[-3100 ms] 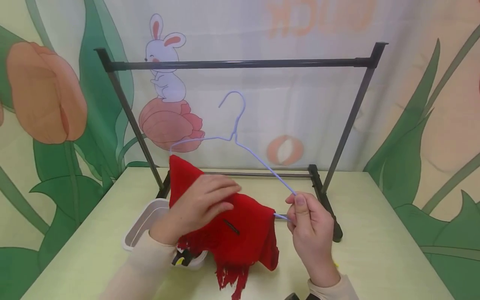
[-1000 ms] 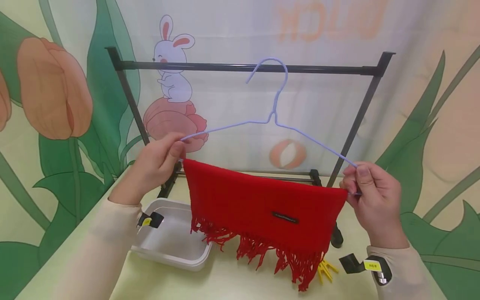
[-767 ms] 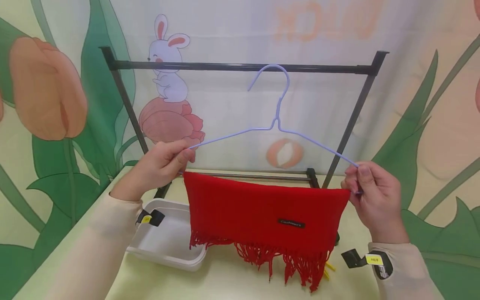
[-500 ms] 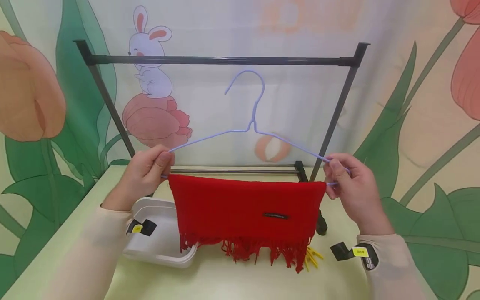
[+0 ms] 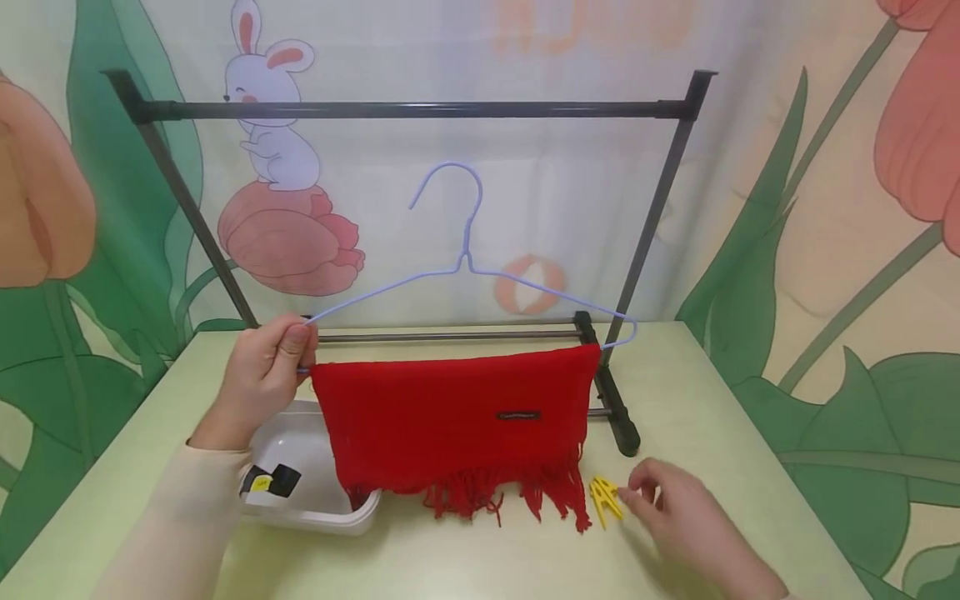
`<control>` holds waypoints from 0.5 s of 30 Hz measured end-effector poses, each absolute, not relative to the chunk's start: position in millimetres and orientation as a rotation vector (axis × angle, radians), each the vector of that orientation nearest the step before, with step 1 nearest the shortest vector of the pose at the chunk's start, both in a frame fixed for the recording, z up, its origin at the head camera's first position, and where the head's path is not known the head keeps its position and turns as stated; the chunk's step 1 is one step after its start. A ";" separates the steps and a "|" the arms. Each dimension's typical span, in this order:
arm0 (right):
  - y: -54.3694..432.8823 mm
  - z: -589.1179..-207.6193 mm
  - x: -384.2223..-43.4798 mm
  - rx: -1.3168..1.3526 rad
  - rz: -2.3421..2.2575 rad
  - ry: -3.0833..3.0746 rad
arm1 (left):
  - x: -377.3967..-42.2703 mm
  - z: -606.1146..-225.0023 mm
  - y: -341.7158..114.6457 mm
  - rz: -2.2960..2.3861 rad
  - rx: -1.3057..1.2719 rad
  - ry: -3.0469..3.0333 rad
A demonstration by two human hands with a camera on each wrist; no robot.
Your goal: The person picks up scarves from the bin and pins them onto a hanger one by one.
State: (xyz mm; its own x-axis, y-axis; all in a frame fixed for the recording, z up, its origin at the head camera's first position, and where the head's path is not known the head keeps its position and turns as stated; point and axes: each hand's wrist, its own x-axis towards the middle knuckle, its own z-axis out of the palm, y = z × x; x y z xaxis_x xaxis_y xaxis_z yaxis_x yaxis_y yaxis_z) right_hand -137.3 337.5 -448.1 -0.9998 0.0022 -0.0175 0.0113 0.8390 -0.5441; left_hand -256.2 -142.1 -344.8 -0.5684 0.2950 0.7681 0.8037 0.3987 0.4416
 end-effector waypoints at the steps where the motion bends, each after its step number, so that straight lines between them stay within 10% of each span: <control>1: 331.7 -454.4 -135.2 0.039 -0.827 2.962 | -255.4 -345.7 -144.0 -1.109 -0.929 -2.063; 15: 296.6 -491.5 -129.1 0.179 -0.569 2.906 | -251.7 -357.4 -147.1 -1.136 -0.960 -2.038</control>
